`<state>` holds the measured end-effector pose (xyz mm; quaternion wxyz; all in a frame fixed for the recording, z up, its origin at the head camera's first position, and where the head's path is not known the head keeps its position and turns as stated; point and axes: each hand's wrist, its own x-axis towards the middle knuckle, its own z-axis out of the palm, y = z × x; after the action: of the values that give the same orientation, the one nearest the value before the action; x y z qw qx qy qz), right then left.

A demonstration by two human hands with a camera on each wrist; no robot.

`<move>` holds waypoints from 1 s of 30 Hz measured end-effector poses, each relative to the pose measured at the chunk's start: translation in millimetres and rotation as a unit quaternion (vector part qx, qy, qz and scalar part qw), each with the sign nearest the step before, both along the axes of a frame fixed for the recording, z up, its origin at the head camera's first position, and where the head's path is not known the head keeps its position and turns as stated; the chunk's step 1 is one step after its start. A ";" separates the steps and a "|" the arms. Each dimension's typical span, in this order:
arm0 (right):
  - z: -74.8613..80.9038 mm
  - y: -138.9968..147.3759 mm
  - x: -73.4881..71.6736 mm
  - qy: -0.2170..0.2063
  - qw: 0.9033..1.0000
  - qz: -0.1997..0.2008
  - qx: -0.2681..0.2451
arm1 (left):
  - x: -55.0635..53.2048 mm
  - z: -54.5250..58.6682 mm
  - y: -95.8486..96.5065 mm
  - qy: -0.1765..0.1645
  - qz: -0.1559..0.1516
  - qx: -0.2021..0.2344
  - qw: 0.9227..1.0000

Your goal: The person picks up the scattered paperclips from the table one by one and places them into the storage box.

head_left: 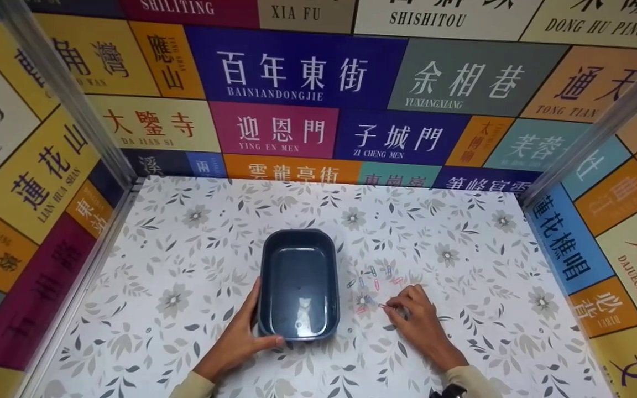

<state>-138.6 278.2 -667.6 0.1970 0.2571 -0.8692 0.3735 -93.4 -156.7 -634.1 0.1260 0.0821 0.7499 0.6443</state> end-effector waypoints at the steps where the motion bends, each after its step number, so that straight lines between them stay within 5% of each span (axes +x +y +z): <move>1: 0.1 -0.2 0.0 0.001 1.000 0.001 -0.002 | 0.1 -0.3 0.0 0.002 0.002 -0.001 1.000; 30: 2.8 -1.4 0.9 0.014 1.000 0.022 0.002 | -0.3 1.2 2.0 -0.003 0.015 -0.017 1.000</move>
<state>-137.7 276.9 -664.8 0.2003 0.2821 -0.8612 0.3724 -93.6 -154.7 -632.9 0.1204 0.0666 0.7617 0.6332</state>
